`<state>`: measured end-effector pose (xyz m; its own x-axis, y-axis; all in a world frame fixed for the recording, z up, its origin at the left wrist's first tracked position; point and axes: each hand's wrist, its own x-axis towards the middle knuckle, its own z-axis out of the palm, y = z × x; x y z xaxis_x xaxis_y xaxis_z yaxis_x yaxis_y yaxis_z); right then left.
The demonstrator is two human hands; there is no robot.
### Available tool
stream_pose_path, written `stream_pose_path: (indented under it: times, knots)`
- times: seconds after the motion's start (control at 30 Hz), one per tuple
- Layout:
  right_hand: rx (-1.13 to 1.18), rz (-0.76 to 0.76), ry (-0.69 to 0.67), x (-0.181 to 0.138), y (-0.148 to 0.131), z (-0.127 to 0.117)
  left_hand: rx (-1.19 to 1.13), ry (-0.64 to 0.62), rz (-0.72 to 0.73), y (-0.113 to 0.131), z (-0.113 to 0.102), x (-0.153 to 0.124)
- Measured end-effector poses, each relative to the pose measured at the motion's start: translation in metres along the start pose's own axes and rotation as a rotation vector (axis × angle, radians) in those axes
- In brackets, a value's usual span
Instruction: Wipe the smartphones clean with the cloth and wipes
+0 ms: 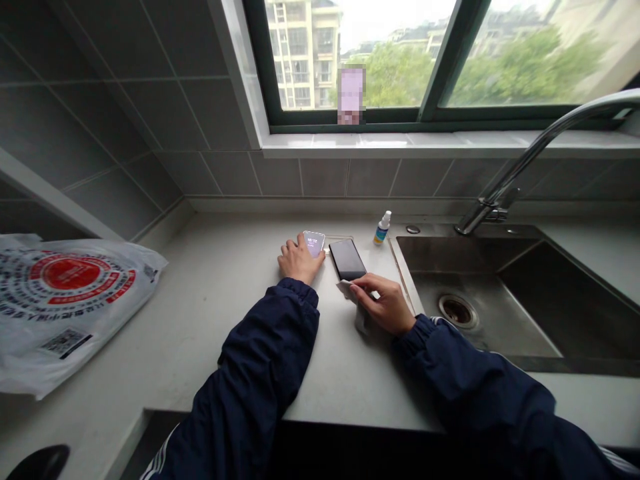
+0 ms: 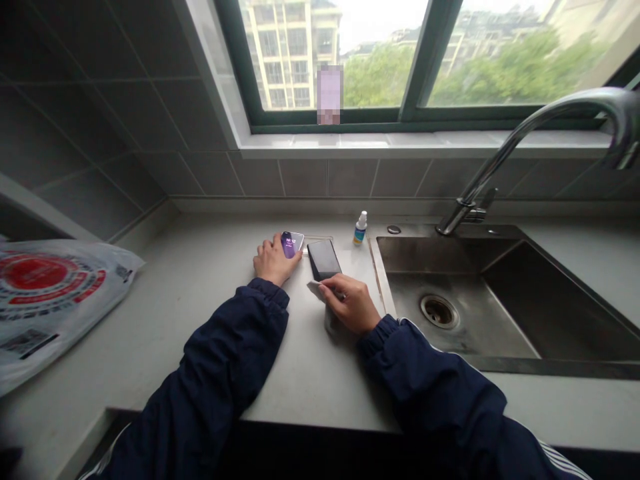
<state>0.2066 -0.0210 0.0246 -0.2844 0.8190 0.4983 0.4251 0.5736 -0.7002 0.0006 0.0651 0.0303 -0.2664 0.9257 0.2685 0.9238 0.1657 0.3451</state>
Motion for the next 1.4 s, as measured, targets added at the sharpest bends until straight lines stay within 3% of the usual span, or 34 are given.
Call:
stream_pose_path:
  times: [0.1,0.2,0.3,0.47,0.57,0.73,0.87,1.1,1.23,1.4]
  knots:
    - [-0.006,-0.011,-0.006,-0.001,0.001,0.001,-0.096,0.096,0.100,0.001,0.001,-0.007]
    - [-0.014,-0.015,0.008,0.000,0.000,0.000,-0.346,0.186,0.349,0.008,0.001,-0.025]
    - [-0.042,-0.041,0.042,0.001,-0.001,-0.001,-0.654,0.139,0.427,0.020,0.004,-0.049]
    - [-0.190,-0.005,0.146,0.002,0.009,-0.003,-0.844,0.006,0.253,0.031,0.017,-0.069]
    - [-0.275,0.089,0.084,0.001,0.018,-0.001,-0.956,-0.081,0.126,0.031,0.024,-0.066]
    - [-0.268,0.153,-0.055,-0.001,0.024,0.004,-1.370,-0.253,-0.136,0.033,0.026,-0.055]
    - [-0.225,0.127,-0.071,0.000,0.021,0.003,-1.415,-0.355,-0.232,0.032,0.023,-0.049]
    - [-0.161,0.079,-0.056,0.001,0.016,0.002,-1.424,-0.442,-0.287,0.027,0.028,-0.046]
    - [-0.145,0.049,-0.025,0.000,0.014,0.002,-1.499,-0.381,-0.272,0.030,0.035,-0.052]
    - [-0.110,0.021,0.002,0.000,0.011,0.003,-1.503,-0.328,-0.113,0.028,0.042,-0.052]
